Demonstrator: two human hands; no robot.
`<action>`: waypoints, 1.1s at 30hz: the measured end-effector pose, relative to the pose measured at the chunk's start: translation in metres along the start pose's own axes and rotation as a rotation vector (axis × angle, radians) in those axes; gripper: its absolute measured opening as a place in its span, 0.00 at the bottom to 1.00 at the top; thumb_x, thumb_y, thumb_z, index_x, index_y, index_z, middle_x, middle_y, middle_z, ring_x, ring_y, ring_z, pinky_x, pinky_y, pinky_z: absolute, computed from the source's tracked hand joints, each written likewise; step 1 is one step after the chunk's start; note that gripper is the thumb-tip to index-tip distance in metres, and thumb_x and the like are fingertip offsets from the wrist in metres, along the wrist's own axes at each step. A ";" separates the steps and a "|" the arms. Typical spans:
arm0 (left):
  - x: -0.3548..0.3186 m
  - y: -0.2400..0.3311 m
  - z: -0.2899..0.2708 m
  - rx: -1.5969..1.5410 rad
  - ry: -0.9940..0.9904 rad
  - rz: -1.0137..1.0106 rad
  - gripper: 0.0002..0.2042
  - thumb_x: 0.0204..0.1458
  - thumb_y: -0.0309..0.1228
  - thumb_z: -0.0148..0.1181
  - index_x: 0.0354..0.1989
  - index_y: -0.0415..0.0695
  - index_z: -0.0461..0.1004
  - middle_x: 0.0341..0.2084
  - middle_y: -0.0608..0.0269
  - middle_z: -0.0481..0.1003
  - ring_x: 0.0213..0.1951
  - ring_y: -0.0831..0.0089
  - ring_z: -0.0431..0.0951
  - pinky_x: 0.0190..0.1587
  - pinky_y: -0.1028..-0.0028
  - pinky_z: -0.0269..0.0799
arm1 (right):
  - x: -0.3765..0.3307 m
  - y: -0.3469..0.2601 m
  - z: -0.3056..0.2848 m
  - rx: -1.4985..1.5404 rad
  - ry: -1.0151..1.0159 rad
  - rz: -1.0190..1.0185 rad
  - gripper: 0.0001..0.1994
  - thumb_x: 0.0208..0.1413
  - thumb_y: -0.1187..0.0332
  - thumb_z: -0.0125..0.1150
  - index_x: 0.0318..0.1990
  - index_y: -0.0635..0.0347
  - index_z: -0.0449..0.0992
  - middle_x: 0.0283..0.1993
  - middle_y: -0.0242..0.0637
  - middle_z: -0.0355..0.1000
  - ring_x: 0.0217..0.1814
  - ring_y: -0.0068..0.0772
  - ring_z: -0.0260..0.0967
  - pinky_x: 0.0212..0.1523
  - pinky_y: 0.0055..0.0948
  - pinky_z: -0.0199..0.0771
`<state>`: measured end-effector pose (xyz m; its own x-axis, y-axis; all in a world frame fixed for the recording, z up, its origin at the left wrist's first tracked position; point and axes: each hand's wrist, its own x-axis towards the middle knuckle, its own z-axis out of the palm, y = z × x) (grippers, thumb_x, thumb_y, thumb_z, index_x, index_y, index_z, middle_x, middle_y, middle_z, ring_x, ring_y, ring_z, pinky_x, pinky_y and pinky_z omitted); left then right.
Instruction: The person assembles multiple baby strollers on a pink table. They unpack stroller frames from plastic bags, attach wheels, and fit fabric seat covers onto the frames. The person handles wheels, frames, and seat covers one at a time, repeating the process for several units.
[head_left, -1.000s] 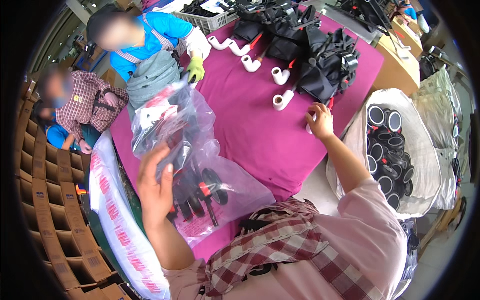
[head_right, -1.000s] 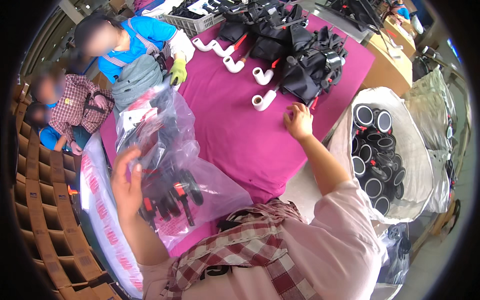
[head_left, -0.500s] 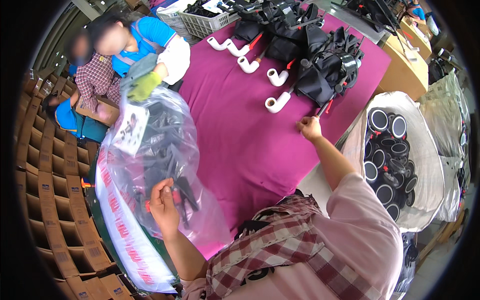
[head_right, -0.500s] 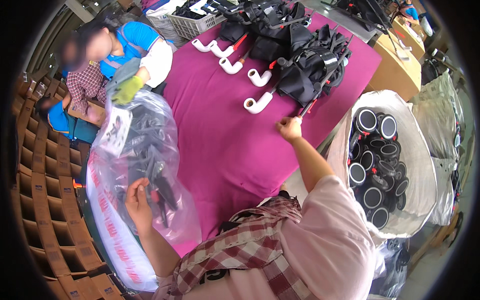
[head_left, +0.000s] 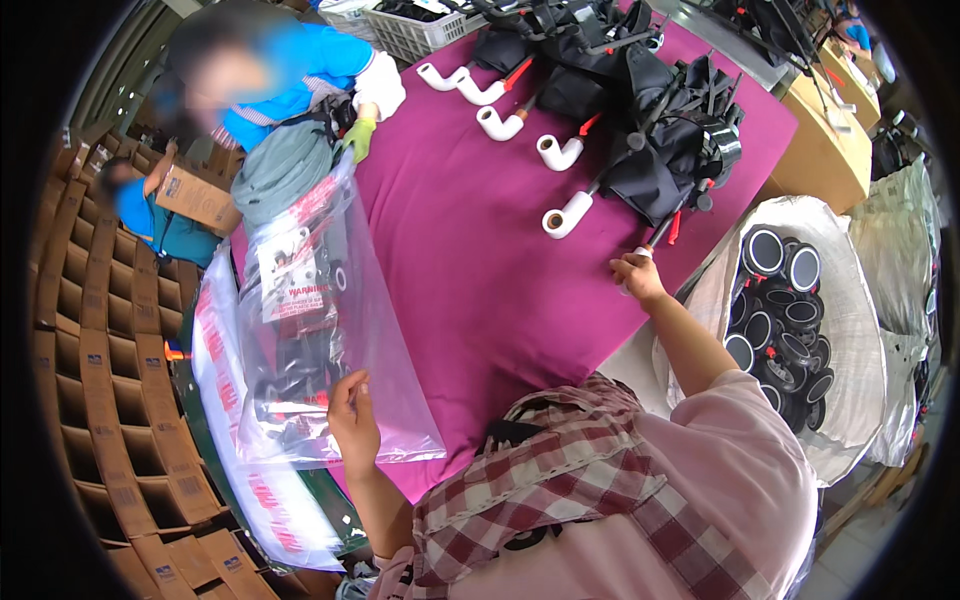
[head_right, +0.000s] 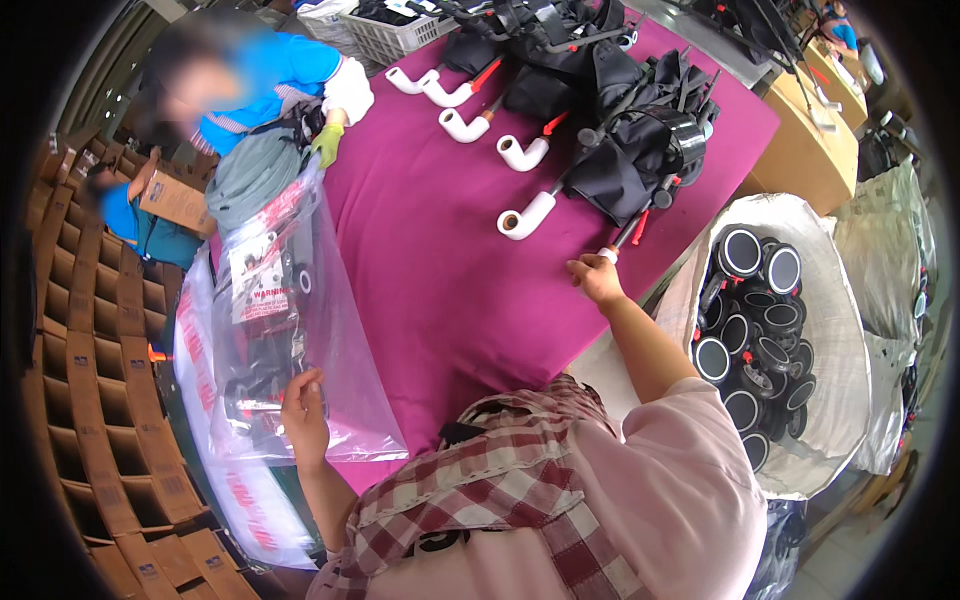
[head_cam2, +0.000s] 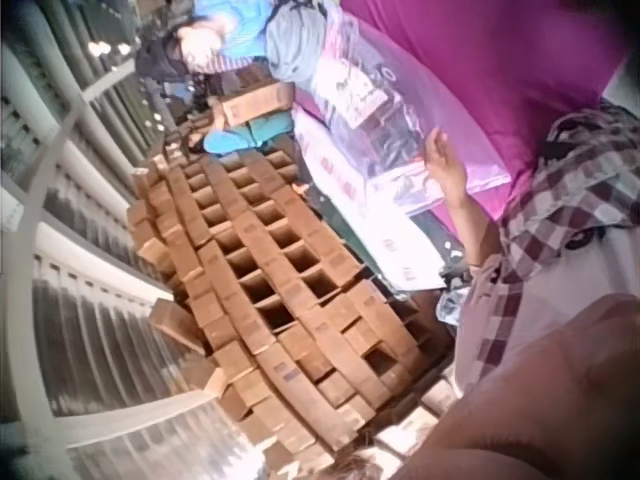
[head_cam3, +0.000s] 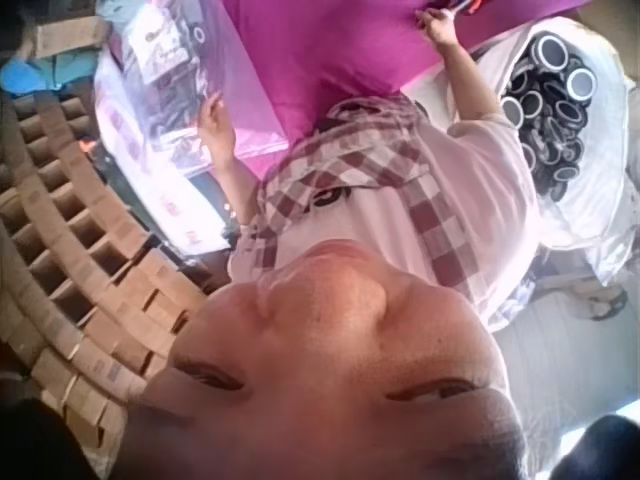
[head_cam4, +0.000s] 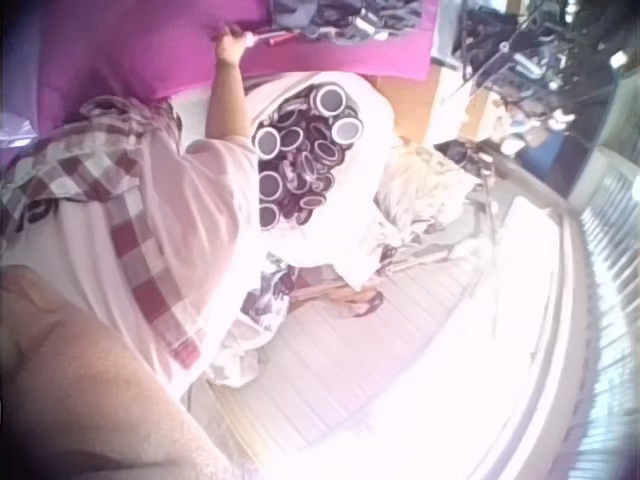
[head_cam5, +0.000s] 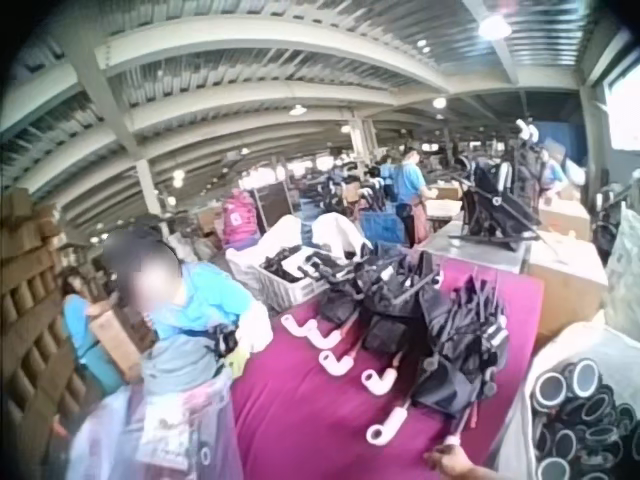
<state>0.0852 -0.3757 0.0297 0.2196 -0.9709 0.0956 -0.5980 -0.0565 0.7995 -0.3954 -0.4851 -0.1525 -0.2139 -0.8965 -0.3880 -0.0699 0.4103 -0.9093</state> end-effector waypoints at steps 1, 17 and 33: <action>-0.004 -0.004 -0.006 -0.034 0.007 -0.007 0.10 0.60 0.25 0.52 0.46 0.35 0.75 0.40 0.53 0.78 0.45 0.65 0.79 0.50 0.70 0.71 | -0.005 0.002 0.000 -0.047 0.007 0.000 0.13 0.53 0.60 0.62 0.27 0.62 0.77 0.22 0.33 0.72 0.25 0.26 0.68 0.28 0.27 0.66; 0.086 0.097 0.114 -0.177 -0.069 0.913 0.13 0.53 0.30 0.61 0.45 0.40 0.73 0.44 0.49 0.74 0.50 0.50 0.72 0.54 0.58 0.67 | -0.220 -0.145 0.157 -0.820 -0.134 -1.215 0.10 0.43 0.63 0.66 0.24 0.57 0.71 0.29 0.38 0.69 0.36 0.43 0.70 0.38 0.40 0.68; 0.129 0.049 0.201 0.447 -0.717 0.450 0.14 0.47 0.27 0.61 0.44 0.48 0.77 0.44 0.51 0.72 0.42 0.50 0.78 0.43 0.55 0.75 | -0.128 -0.135 0.168 -1.355 -1.125 -0.602 0.15 0.50 0.54 0.59 0.28 0.57 0.80 0.29 0.44 0.76 0.34 0.52 0.75 0.36 0.49 0.74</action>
<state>-0.0712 -0.5504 -0.0377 -0.5379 -0.8266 -0.1656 -0.7827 0.4167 0.4623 -0.1951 -0.4541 -0.0055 0.7568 -0.3972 -0.5191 -0.6351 -0.6349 -0.4400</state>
